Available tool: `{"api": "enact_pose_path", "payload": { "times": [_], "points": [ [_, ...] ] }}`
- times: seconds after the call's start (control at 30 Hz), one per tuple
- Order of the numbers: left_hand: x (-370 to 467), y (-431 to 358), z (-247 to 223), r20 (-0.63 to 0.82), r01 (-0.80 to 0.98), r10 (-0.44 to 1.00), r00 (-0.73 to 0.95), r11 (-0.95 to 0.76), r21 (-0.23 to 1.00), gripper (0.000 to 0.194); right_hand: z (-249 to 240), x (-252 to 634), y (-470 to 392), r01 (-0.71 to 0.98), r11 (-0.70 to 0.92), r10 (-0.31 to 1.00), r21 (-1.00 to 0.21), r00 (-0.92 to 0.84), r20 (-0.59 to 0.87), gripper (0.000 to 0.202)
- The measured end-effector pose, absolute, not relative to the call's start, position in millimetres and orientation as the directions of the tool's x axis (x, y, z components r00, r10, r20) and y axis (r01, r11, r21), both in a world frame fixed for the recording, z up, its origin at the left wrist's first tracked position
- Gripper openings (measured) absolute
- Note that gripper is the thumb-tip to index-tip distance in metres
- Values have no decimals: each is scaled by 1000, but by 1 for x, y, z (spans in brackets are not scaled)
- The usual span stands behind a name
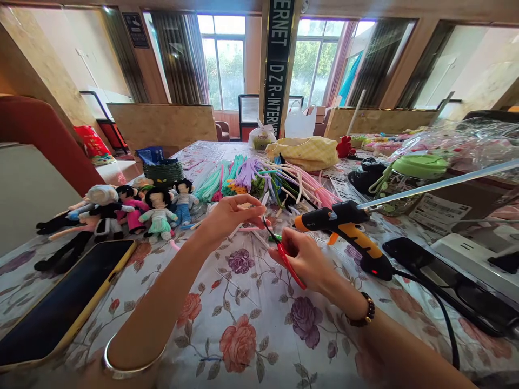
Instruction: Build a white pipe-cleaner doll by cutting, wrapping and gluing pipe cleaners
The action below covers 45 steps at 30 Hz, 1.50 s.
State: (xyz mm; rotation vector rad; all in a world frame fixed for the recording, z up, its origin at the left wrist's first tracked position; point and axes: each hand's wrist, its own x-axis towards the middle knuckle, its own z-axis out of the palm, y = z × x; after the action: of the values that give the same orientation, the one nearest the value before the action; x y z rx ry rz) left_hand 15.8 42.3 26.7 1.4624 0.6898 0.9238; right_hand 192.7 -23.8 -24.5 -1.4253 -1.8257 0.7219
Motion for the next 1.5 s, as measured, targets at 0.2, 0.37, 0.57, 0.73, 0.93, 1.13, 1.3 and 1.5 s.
{"api": "enact_pose_path", "payload": {
  "times": [0.2, 0.37, 0.57, 0.73, 0.93, 1.13, 1.3, 1.5],
  "points": [
    [15, 41, 28, 135, -88, 852, 505, -105, 991, 16, -20, 189, -25, 600, 253, 967, -759, -150, 204, 41],
    [16, 42, 28, 139, -83, 856, 498, -112, 990, 17, -22, 190, -24, 604, 241, 971, -760, -152, 186, 41],
    [16, 41, 29, 130, -72, 857, 499, -109, 991, 16, -23, 193, -24, 621, 267, 964, -737, -165, 209, 40],
    [16, 40, 29, 151, -68, 855, 497, -135, 989, 15, -22, 192, -25, 636, 250, 968, -730, -158, 194, 40],
    [16, 39, 29, 151, -67, 857, 492, -136, 988, 14, -24, 192, -25, 626, 269, 963, -732, -163, 215, 41],
    [17, 39, 29, 147, -87, 856, 496, -119, 989, 13, -26, 193, -23, 605, 270, 963, -749, -173, 208, 40],
    [17, 38, 30, 146, -96, 856, 496, -113, 989, 13, -26, 193, -24, 619, 275, 961, -736, -168, 218, 39],
    [19, 39, 29, 118, -97, 864, 489, -80, 992, 13, -27, 194, -23, 623, 289, 957, -727, -172, 233, 40]
  ]
}}
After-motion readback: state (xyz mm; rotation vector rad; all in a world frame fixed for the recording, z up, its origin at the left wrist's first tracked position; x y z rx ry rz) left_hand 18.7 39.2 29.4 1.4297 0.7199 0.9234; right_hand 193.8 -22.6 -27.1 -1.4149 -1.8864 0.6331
